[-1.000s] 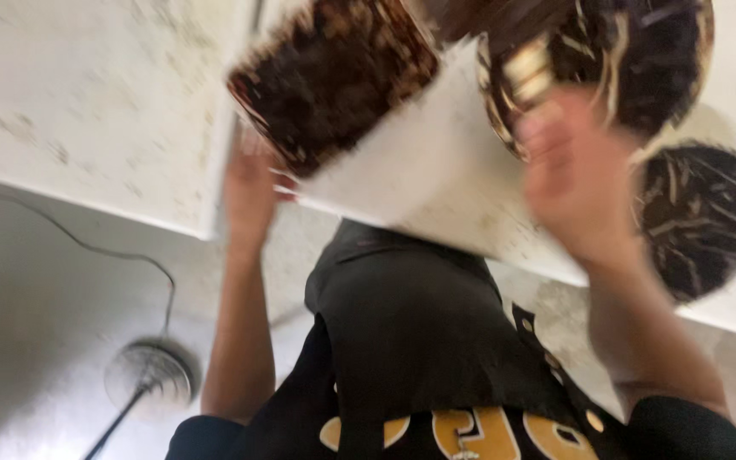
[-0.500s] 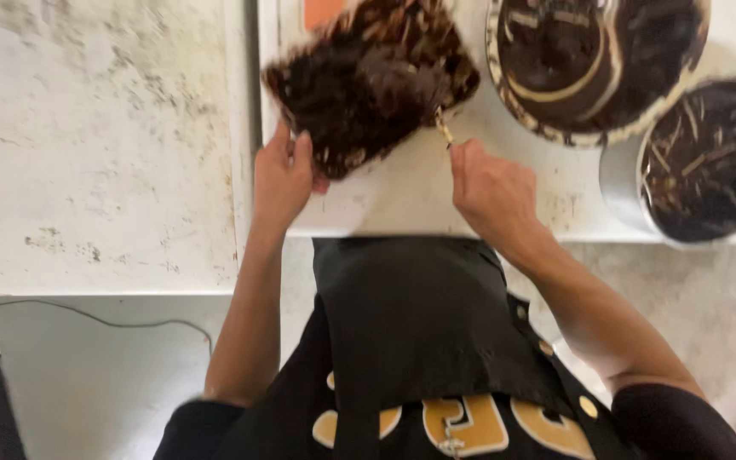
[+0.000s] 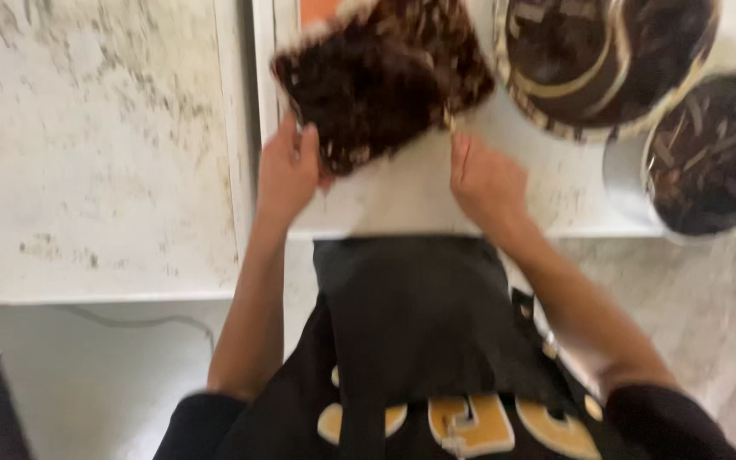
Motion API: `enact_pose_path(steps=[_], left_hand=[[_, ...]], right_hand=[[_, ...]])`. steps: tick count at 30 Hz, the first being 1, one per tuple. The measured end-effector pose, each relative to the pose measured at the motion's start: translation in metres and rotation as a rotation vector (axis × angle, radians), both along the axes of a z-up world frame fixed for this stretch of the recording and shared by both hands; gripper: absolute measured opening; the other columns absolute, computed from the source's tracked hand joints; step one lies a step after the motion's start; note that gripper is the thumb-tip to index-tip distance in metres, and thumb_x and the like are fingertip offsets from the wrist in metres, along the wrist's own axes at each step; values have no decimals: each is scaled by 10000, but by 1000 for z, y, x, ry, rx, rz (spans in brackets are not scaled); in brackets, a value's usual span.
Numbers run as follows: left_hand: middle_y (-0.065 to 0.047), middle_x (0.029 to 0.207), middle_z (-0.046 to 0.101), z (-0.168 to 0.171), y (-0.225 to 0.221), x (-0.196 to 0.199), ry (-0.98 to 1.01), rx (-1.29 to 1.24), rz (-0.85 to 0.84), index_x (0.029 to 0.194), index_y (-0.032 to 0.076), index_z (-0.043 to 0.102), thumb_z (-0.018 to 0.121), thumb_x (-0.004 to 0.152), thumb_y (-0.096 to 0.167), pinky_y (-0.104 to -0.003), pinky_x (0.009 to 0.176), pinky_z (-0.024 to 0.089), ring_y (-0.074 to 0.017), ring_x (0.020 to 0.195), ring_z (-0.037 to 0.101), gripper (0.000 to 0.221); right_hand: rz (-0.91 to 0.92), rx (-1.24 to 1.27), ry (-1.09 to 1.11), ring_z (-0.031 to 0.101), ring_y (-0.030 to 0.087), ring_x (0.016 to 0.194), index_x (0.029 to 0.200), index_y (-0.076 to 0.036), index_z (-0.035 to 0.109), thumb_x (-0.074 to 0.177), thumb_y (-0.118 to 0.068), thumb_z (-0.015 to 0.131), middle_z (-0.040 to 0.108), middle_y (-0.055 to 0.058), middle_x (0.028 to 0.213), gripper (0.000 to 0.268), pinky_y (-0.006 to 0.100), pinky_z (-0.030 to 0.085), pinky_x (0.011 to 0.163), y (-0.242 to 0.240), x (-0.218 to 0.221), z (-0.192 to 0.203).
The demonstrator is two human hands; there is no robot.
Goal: The person scrapes chocolate from a large bowl and a square container using a spoon and a large flat tool, moving the contents into circular pans.
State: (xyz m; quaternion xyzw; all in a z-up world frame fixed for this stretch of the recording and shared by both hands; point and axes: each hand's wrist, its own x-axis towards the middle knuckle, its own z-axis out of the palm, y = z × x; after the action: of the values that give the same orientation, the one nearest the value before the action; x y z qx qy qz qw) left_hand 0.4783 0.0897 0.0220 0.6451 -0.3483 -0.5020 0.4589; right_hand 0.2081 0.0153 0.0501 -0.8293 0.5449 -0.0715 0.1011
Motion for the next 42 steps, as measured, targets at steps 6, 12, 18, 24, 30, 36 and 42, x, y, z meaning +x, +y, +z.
enact_pose_path(steps=[6, 12, 18, 24, 30, 36, 42], left_hand=[[-62, 717, 631, -4, -2, 0, 89, -45, 27, 1588, 40, 347, 486, 1091, 132, -283, 467, 569, -122, 532, 649, 524], [-69, 735, 668, 3, -7, -1, 83, 13, 36, 1581, 58, 413, 467, 1111, 133, -273, 474, 572, -117, 542, 646, 479], [-59, 715, 626, 6, -10, -2, 69, 11, 24, 1589, 37, 380, 456, 1104, 126, -268, 482, 589, -118, 527, 634, 499], [-42, 720, 664, 8, -11, -2, 103, 26, 20, 1588, 26, 355, 461, 1115, 148, -267, 495, 583, -113, 542, 648, 500], [-45, 703, 627, 0, -7, -2, 9, 18, 15, 1554, 4, 432, 486, 1123, 146, -277, 510, 563, -122, 546, 635, 457], [-36, 695, 616, 5, -15, 1, 14, 62, -32, 1505, 9, 486, 482, 1100, 167, -297, 485, 568, -129, 532, 640, 435], [-20, 776, 672, 30, 9, -6, -381, 97, 173, 1469, 21, 484, 567, 1093, 177, -266, 484, 543, -92, 602, 673, 416]], right_hand=[[-10, -9, 22, 571, 395, 518, 841, -69, 598, 1144, -312, 446, 583, 144, 578, 417, 522, 409, 508, 11, 3, 55], [68, -83, -131, 505, 304, 459, 843, -59, 595, 1168, -248, 469, 528, 100, 571, 396, 438, 397, 483, 17, -2, 93], [75, -68, -453, 509, 165, 507, 902, -17, 566, 1192, -193, 369, 550, 58, 669, 393, 350, 405, 467, 27, -34, 96], [154, -96, -193, 600, 323, 624, 970, -69, 581, 1184, -174, 372, 598, 164, 744, 317, 454, 462, 552, -1, -45, -2], [-50, 103, -161, 601, 410, 654, 912, -64, 605, 1167, -298, 420, 619, 157, 695, 392, 528, 460, 605, -9, -33, -1], [-103, 359, -508, 584, 287, 588, 981, -45, 642, 1154, -361, 423, 557, 132, 636, 422, 419, 474, 575, -9, -48, 61], [-123, 204, -326, 617, 257, 577, 1306, -45, 590, 1156, -327, 478, 617, 116, 701, 339, 409, 485, 530, -60, -124, 108]])
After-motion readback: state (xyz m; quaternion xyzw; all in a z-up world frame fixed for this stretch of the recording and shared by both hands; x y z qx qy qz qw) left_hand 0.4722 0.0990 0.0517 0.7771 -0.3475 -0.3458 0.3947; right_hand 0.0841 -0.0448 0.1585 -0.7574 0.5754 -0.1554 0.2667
